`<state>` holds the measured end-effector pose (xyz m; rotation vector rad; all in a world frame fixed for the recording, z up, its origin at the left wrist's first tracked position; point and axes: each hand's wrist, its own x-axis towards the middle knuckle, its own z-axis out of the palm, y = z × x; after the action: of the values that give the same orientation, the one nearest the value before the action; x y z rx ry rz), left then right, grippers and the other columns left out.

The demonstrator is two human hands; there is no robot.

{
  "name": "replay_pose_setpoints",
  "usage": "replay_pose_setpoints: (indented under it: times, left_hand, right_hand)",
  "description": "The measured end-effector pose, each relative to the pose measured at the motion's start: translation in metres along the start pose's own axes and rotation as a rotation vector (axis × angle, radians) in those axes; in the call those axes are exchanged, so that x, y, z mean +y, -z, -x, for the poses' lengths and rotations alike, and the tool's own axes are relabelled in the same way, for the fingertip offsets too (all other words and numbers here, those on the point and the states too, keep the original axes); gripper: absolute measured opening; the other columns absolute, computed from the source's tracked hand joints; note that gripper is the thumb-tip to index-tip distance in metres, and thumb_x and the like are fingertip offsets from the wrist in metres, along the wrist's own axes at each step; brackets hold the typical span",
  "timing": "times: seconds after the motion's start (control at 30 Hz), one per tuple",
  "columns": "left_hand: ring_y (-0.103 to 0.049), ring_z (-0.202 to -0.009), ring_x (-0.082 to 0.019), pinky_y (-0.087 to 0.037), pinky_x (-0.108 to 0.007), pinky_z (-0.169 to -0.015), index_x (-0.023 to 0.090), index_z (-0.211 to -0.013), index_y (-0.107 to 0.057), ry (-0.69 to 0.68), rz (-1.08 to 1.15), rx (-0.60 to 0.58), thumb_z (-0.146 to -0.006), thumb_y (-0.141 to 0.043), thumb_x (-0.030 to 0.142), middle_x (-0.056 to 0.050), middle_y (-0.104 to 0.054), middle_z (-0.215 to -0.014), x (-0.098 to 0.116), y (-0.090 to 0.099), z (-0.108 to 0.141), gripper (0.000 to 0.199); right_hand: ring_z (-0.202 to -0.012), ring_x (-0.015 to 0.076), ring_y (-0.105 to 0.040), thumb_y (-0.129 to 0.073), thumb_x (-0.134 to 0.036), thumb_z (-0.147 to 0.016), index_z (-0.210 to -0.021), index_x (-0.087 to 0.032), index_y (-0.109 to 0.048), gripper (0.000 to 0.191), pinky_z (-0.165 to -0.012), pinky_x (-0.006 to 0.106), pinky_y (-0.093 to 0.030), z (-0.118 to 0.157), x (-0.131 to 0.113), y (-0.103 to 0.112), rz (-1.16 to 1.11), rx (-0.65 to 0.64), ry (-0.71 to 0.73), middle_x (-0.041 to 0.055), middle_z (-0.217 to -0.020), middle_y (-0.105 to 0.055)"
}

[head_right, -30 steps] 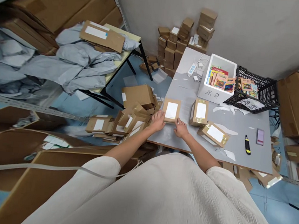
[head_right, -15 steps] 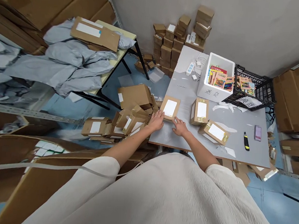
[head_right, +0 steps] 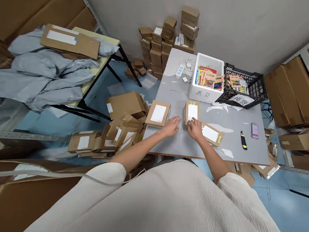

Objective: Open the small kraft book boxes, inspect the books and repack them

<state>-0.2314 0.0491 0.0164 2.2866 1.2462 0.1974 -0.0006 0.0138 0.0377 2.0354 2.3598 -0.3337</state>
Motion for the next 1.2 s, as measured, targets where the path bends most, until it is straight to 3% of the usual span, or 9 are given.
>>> replay_pose_setpoints:
  times: [0.17, 0.27, 0.4, 0.53, 0.67, 0.8, 0.93, 1.1, 1.2]
  left_hand:
    - [-0.036, -0.172, -0.032, -0.032, -0.053, -0.139, 0.016, -0.174, -0.044, -0.040, -0.015, -0.018, -0.104, -0.047, 0.021, -0.020, -0.040, -0.184, 0.041, -0.013, -0.027, 0.070]
    - [-0.040, -0.170, -0.033, -0.027, -0.056, -0.140, 0.022, -0.178, -0.037, 0.056, -0.031, -0.023, -0.100, -0.052, 0.019, -0.018, -0.044, -0.182, 0.049, -0.022, -0.030, 0.080]
    - [-0.036, -0.171, -0.036, -0.016, -0.062, -0.142, 0.021, -0.178, -0.037, 0.191, -0.064, 0.053, -0.096, -0.058, 0.016, -0.021, -0.045, -0.180, 0.047, -0.028, -0.022, 0.085]
    - [-0.032, -0.174, -0.036, -0.020, -0.062, -0.142, 0.018, -0.176, -0.041, 0.303, -0.053, 0.025, -0.097, -0.057, 0.017, -0.021, -0.044, -0.182, 0.029, -0.021, -0.012, 0.081]
    - [-0.026, -0.176, -0.037, -0.023, -0.059, -0.142, 0.020, -0.176, -0.042, 0.405, -0.071, 0.063, -0.102, -0.057, 0.025, -0.018, -0.035, -0.187, -0.005, -0.010, 0.005, 0.076]
    - [-0.033, -0.173, -0.039, -0.028, -0.059, -0.140, 0.018, -0.181, -0.031, 0.512, -0.094, 0.076, -0.101, -0.057, 0.024, -0.020, -0.039, -0.185, -0.041, -0.005, 0.027, 0.084]
    - [-0.031, -0.175, -0.037, -0.029, -0.056, -0.140, 0.019, -0.181, -0.031, 0.464, -0.073, -0.037, -0.099, -0.060, 0.024, -0.017, -0.031, -0.190, -0.062, -0.006, 0.040, 0.087]
    - [-0.023, -0.178, -0.037, -0.025, -0.056, -0.141, 0.018, -0.183, -0.027, 0.396, -0.079, -0.092, -0.098, -0.059, 0.023, -0.017, -0.021, -0.193, -0.072, -0.004, 0.039, 0.091]
    - [-0.021, -0.179, -0.037, -0.025, -0.055, -0.142, 0.016, -0.183, -0.027, 0.371, -0.085, -0.105, -0.099, -0.058, 0.022, -0.018, -0.020, -0.193, -0.074, 0.001, 0.036, 0.090]
  right_hand:
    - [-0.164, 0.0449, -0.037, -0.051, -0.036, -0.109, -0.165, -0.020, -0.059, 0.058, -0.127, 0.064, -0.033, 0.002, 0.037, 0.003, 0.055, -0.047, -0.062, 0.0233, -0.182, -0.041]
    - [-0.164, 0.0452, -0.037, -0.049, -0.042, -0.111, -0.170, -0.022, -0.053, 0.062, -0.128, 0.066, -0.030, -0.002, 0.048, 0.003, 0.057, -0.110, -0.026, 0.0239, -0.179, -0.046]
    - [-0.166, 0.0419, -0.035, -0.046, -0.040, -0.113, -0.176, -0.019, -0.045, 0.066, -0.133, 0.064, -0.024, -0.009, 0.042, 0.006, 0.058, -0.126, 0.151, 0.0245, -0.179, -0.045]
    - [-0.164, 0.0398, -0.037, -0.050, -0.037, -0.113, -0.178, -0.021, -0.042, 0.068, -0.133, 0.061, -0.026, -0.018, 0.016, 0.010, 0.065, -0.127, 0.257, 0.0243, -0.182, -0.039]
    - [-0.168, 0.0413, -0.032, -0.057, -0.037, -0.111, -0.182, -0.024, -0.036, 0.074, -0.131, 0.059, -0.031, -0.028, -0.015, 0.004, 0.070, -0.169, 0.284, 0.0236, -0.189, -0.026]
    - [-0.171, 0.0418, -0.028, -0.059, -0.038, -0.110, -0.186, -0.026, -0.024, 0.085, -0.132, 0.060, -0.030, -0.037, -0.039, -0.007, 0.039, -0.211, 0.303, 0.0206, -0.193, -0.016]
    - [-0.172, 0.0380, -0.029, -0.056, -0.040, -0.111, -0.186, -0.022, -0.024, 0.083, -0.135, 0.059, -0.030, -0.042, -0.052, -0.018, -0.023, -0.285, 0.268, 0.0199, -0.192, -0.022]
    - [-0.179, 0.0410, -0.011, -0.057, -0.041, -0.111, -0.183, -0.025, -0.031, 0.078, -0.135, 0.071, -0.025, -0.042, -0.055, -0.034, -0.014, -0.335, 0.085, 0.0207, -0.194, -0.009]
    - [-0.180, 0.0397, -0.007, -0.060, -0.038, -0.110, -0.183, -0.025, -0.031, 0.080, -0.137, 0.068, -0.022, -0.036, -0.051, -0.043, -0.021, -0.330, 0.094, 0.0189, -0.194, -0.008]
